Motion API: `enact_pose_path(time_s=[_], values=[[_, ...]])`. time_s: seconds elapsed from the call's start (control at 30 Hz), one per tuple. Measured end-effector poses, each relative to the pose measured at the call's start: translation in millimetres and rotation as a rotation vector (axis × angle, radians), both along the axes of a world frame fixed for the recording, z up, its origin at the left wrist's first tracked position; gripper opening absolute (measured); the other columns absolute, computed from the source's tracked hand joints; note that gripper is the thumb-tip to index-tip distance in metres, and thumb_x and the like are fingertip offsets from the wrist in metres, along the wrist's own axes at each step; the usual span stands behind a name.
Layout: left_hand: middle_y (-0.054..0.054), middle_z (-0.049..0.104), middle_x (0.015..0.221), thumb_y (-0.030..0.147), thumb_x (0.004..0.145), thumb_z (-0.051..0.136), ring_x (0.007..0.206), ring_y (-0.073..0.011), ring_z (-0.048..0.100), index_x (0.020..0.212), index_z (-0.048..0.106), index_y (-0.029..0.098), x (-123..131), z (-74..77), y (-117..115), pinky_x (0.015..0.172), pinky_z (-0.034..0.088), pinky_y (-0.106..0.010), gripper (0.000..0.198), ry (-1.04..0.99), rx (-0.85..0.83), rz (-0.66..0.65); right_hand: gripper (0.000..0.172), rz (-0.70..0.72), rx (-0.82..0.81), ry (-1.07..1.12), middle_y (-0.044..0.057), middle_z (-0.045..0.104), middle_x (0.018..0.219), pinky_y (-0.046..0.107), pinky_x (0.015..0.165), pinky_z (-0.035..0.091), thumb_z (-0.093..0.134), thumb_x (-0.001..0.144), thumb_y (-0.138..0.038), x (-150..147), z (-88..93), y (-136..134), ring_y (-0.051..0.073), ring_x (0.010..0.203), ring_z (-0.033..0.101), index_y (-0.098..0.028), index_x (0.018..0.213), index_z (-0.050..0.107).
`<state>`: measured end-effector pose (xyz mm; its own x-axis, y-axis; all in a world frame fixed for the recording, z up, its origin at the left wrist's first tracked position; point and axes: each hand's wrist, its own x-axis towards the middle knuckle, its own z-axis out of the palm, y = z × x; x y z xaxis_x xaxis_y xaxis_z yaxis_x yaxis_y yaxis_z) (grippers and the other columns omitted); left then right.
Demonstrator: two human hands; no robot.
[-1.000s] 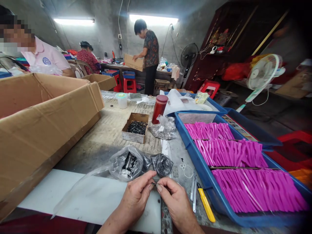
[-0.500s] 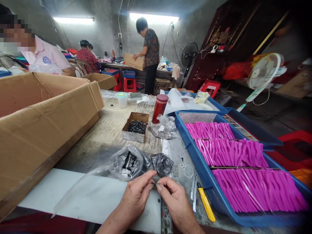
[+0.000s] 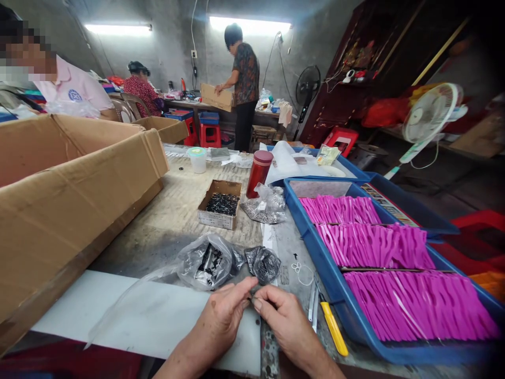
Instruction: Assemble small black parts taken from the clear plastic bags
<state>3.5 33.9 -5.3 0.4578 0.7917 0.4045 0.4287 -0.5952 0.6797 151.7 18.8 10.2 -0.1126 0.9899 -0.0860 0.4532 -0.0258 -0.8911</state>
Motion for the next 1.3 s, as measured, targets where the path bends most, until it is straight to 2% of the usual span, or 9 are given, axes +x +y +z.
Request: enact_pose_path(time_s=[0.3,0.53,0.77,0.87,0.93,1.0,1.13,1.2,1.3], values=[[-0.009,0.064,0.084,0.010,0.080,0.038,0.079,-0.0167,0.060,0.114,0.045,0.015,-2,-3.5,1,0.072,0.049,-0.027,0.035,0.050,0.013,-0.028,0.022,0.060,0.041,-0.075,-0.005,0.044,0.052,0.020,0.052,0.031,0.044,0.074,-0.020,0,6.3,3,0.011,0.054,0.043,-0.017,0.052,0.048],[-0.009,0.064,0.087,0.010,0.081,0.036,0.081,-0.0169,0.059,0.116,0.043,0.015,-1,-2.3,2,0.074,0.049,-0.028,0.036,0.074,-0.003,-0.045,0.024,0.092,0.061,-0.130,-0.005,0.042,0.052,0.020,0.051,0.030,0.044,0.075,-0.020,1,1.6,4,0.010,0.054,0.042,-0.017,0.051,0.046],[-0.008,0.063,0.086,0.011,0.081,0.035,0.078,-0.0157,0.059,0.117,0.042,0.016,0,-5.3,3,0.072,0.048,-0.026,0.037,0.074,-0.008,-0.045,0.024,0.073,0.081,-0.168,-0.004,0.046,0.052,0.021,0.051,0.033,0.046,0.074,-0.021,-1,2.8,6,0.011,0.053,0.045,-0.017,0.051,0.051],[-0.005,0.063,0.078,0.011,0.079,0.037,0.072,-0.0142,0.058,0.115,0.044,0.016,-2,1.6,5,0.068,0.047,-0.023,0.037,0.057,-0.054,-0.020,0.020,0.038,0.087,-0.134,-0.002,0.053,0.055,0.021,0.053,0.037,0.047,0.073,-0.021,0,3.5,6,0.013,0.055,0.049,-0.017,0.056,0.056],[-0.002,0.061,0.070,0.011,0.078,0.039,0.064,-0.0120,0.057,0.115,0.043,0.016,-6,13.0,11,0.062,0.046,-0.020,0.038,0.043,-0.097,0.018,0.014,0.015,0.092,-0.086,0.001,0.060,0.064,0.022,0.057,0.041,0.049,0.072,-0.022,3,1.8,6,0.015,0.062,0.054,-0.017,0.068,0.061],[0.003,0.058,0.062,0.012,0.077,0.040,0.055,-0.0097,0.053,0.115,0.042,0.016,-12,28.9,22,0.056,0.044,-0.018,0.039,0.044,-0.132,0.096,0.017,-0.026,0.101,-0.042,0.004,0.065,0.075,0.025,0.063,0.044,0.050,0.072,-0.025,7,-2.0,6,0.017,0.070,0.057,-0.018,0.081,0.063],[0.006,0.055,0.058,0.013,0.074,0.041,0.051,-0.0083,0.050,0.115,0.041,0.016,-26,60.1,71,0.054,0.042,-0.017,0.041,0.101,-0.093,0.296,0.020,-0.115,0.139,-0.012,0.005,0.068,0.076,0.026,0.062,0.047,0.051,0.072,-0.030,16,-10.9,9,0.019,0.070,0.060,-0.018,0.080,0.064],[0.005,0.057,0.058,0.012,0.071,0.042,0.053,-0.0095,0.052,0.113,0.043,0.013,-30,68.4,103,0.057,0.042,-0.018,0.043,0.201,-0.044,0.384,0.020,-0.144,0.159,-0.017,0.006,0.068,0.076,0.026,0.061,0.048,0.051,0.072,-0.031,18,-13.2,10,0.020,0.070,0.061,-0.018,0.078,0.065],[0.001,0.060,0.062,0.010,0.068,0.042,0.059,-0.0130,0.056,0.109,0.048,0.012,-30,72.1,145,0.060,0.042,-0.022,0.041,0.237,-0.006,0.438,0.020,-0.163,0.181,-0.047,0.005,0.068,0.073,0.025,0.060,0.048,0.051,0.072,-0.032,19,-14.5,14,0.020,0.068,0.061,-0.019,0.077,0.065]])
